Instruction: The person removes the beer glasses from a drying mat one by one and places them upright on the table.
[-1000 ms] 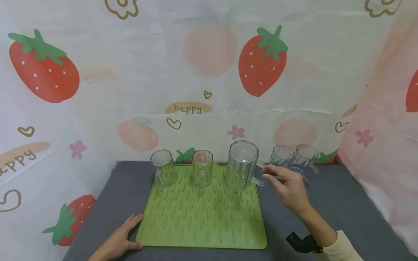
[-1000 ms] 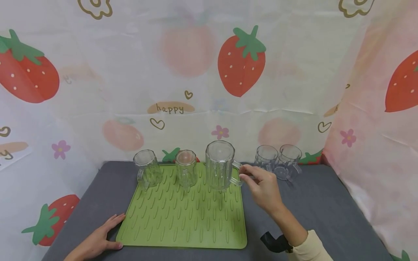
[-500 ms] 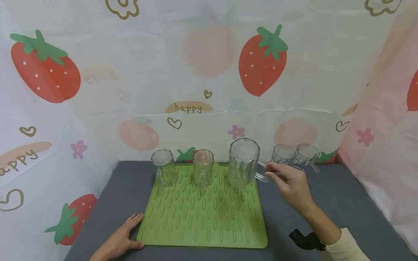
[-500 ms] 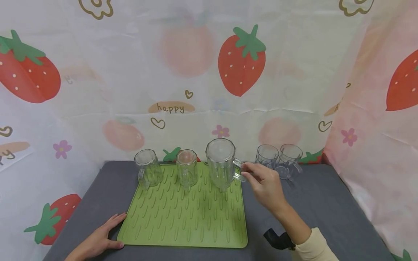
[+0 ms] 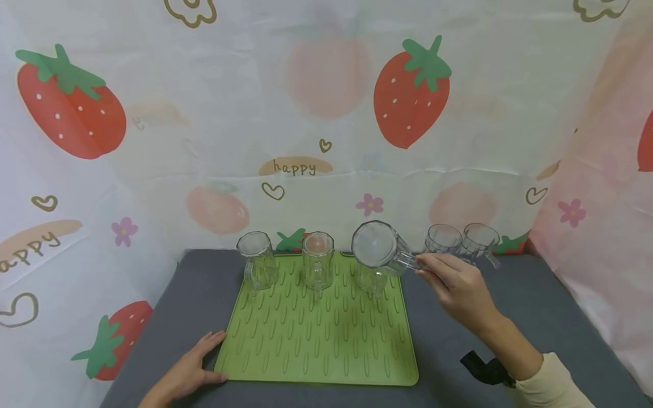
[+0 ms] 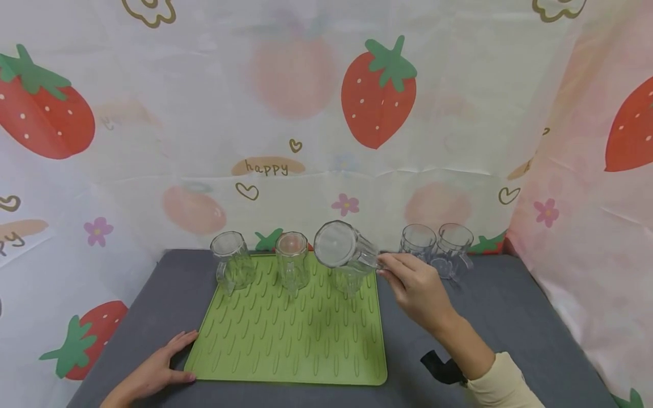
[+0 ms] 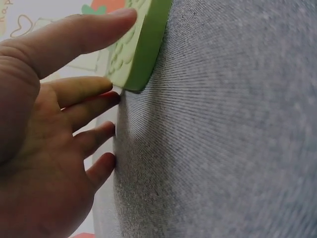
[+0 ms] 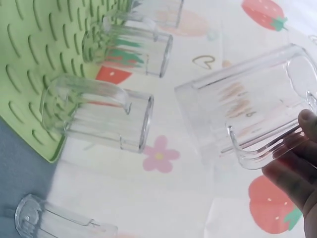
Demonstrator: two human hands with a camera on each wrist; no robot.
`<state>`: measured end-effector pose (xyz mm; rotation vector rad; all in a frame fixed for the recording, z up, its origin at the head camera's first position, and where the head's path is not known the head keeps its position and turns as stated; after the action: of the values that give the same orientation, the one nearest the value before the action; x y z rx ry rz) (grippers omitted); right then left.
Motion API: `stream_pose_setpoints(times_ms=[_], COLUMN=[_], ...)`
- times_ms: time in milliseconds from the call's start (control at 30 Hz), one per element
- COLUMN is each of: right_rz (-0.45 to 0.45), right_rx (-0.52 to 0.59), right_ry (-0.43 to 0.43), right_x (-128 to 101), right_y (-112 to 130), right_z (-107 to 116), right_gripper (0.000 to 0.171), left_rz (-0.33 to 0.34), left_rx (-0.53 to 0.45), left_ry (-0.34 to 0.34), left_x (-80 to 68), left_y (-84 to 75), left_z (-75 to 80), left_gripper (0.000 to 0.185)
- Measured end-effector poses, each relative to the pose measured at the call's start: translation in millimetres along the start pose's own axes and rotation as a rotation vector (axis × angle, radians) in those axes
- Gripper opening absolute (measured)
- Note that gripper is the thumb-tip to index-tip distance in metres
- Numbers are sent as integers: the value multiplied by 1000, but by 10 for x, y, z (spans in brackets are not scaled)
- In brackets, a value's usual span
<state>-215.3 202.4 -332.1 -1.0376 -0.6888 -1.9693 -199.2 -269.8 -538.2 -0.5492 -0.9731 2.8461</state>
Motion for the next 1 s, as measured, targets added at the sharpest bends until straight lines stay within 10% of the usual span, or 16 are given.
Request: stream_pose_setpoints(times_ms=[267,500,1000], right_rz=[106,127,150], right_rx=[-60,-87,-4], right_ry=[-15,1,-32], right_x=[39,44,93], right_y=[71,120,155], right_z=[-3,41,61], right_gripper=[44,41,39], left_rz=[46,-107,-232], left_rx=[-275,-525,-739], left_ry=[-230,-347,13], left_x=[-94,-98,379], left_y=[-165,-754,-1859], left_z=[156,320,332], left_gripper=[59,45,55])
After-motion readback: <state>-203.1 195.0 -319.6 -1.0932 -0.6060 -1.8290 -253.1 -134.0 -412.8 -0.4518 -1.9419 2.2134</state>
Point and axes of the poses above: each hand's wrist, its own x-axis towards the middle knuckle, its own z-axis out of the back of the hand, y = z × x, the point moved 5 cm from there along x, towards the middle knuckle, and after that the axes turned 5 degrees about x, right-handed, at the moved point
